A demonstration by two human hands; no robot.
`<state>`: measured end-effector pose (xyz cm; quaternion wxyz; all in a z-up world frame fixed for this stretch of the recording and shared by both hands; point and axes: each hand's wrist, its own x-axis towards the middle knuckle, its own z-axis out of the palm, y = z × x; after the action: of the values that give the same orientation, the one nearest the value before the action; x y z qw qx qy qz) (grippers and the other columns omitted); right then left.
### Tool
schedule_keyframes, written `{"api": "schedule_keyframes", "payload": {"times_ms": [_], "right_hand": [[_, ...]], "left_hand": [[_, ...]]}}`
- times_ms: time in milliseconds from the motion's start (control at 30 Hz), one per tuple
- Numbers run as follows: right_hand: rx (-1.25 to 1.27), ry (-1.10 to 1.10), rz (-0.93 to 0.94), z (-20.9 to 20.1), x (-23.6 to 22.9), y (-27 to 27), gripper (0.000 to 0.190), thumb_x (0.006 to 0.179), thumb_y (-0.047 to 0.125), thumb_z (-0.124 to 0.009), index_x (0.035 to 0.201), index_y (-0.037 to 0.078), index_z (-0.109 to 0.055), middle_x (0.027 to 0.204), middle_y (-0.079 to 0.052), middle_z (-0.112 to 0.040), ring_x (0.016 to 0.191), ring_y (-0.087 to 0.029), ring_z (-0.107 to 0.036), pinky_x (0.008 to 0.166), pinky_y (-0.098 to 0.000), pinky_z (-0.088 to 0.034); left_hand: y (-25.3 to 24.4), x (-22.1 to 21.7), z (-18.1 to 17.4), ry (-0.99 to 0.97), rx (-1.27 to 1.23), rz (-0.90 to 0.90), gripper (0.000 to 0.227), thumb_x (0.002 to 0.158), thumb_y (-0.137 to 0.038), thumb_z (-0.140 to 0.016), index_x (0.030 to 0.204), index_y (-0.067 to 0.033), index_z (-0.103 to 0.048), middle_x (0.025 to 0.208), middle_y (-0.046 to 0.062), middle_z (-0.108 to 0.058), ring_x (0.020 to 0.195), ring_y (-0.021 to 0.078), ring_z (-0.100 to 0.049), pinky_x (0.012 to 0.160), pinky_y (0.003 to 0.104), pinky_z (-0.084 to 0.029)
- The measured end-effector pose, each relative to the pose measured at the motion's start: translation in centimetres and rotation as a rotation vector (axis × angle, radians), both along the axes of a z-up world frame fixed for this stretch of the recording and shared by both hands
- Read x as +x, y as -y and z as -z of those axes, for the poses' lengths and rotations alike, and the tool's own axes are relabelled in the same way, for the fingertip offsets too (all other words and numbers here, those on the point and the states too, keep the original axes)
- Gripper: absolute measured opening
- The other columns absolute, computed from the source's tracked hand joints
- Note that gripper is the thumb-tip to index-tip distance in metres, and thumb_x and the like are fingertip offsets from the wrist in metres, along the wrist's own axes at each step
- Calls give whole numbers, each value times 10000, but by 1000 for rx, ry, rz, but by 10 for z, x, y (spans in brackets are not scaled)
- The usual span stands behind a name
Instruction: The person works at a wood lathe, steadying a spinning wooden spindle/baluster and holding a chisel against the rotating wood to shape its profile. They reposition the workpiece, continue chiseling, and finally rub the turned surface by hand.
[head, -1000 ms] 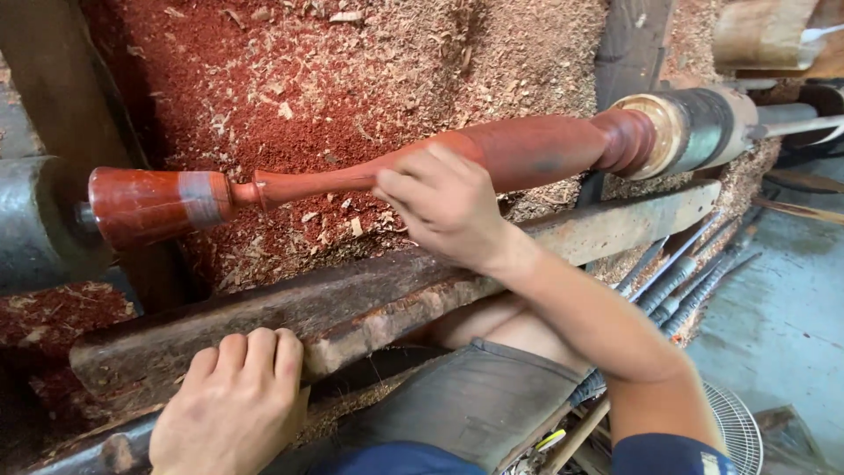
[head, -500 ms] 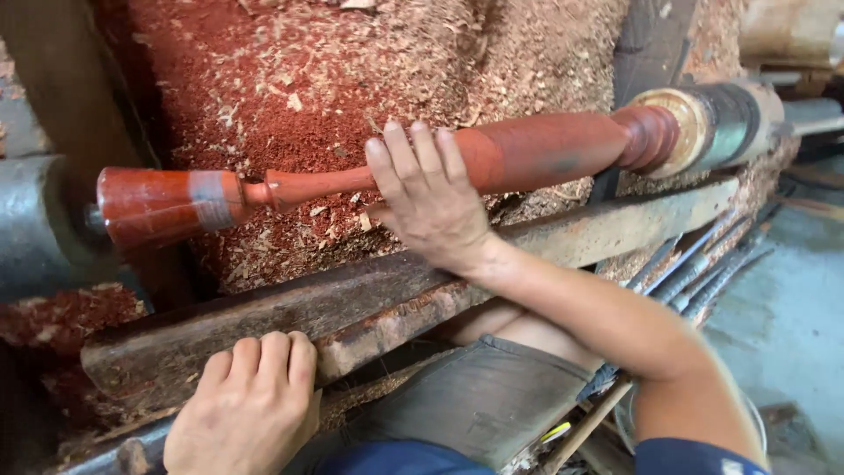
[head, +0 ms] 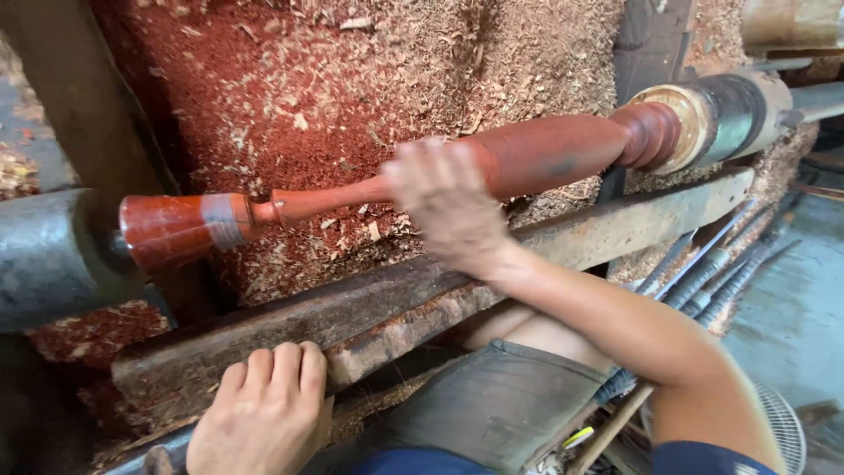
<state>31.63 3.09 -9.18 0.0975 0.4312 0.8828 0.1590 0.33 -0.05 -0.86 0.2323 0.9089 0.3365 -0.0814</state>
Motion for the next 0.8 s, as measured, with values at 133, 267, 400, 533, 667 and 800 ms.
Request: {"api": "schedule_keyframes", "payload": {"times_ms": [133,267,400,533,667,800], "right_hand": [[1,-122,128,-12,6,9,660,1064,44,-530,1638,-28,-213,1643,-260,-274,1545,-438,-281,1324,-581,-205],[-919,24,511,-79,-86,-55,349,1215,110,-263,1527,-39,-307,1508,-300,-365,1465,-467,-336,1214,-617,-247],[-55,-380,118,-9,-31,-9,487,1114,130,-460,1557,-23,-329,1517,-241,-458,1442,-398,-447,1270,-526,-297],[-48,-197,168,-59,66,-15,451,1055,52,-475,1496,75,-382,1451,-137,-507,1386,-329,-480,1249,-448,-333],[-260,-491,395,-96,153,-4,799,745,73,-705,1474,2,-386,1434,-208,-485,1400,-402,-454,1226,-506,-341],[-197,-471,487,-100,176,27,892,784,71,-770,1578,31,-365,1576,-189,-440,1505,-381,-420,1302,-495,-329]], "left_hand": [[-4,3,-3,-19,-57,-25,489,657,-316,-721,1069,-57,-676,818,70,-637,770,264,-677,608,376,-551],[-1,6,0,-54,-107,-68,558,614,-397,-787,1056,-74,-677,821,74,-638,772,279,-692,635,403,-565],[18,-8,24,53,-8,-85,628,542,-398,-809,1070,-75,-700,787,69,-626,685,263,-685,611,413,-555],[24,-22,46,50,92,-17,687,541,-481,-834,1092,-86,-727,800,61,-648,694,245,-677,607,397,-546],[45,-28,47,31,127,-70,631,601,-502,-831,1088,-107,-760,869,73,-711,768,255,-689,674,397,-555],[67,-10,22,389,367,-5,408,809,-372,-815,1034,-42,-735,962,143,-720,972,324,-718,852,447,-598]]}}
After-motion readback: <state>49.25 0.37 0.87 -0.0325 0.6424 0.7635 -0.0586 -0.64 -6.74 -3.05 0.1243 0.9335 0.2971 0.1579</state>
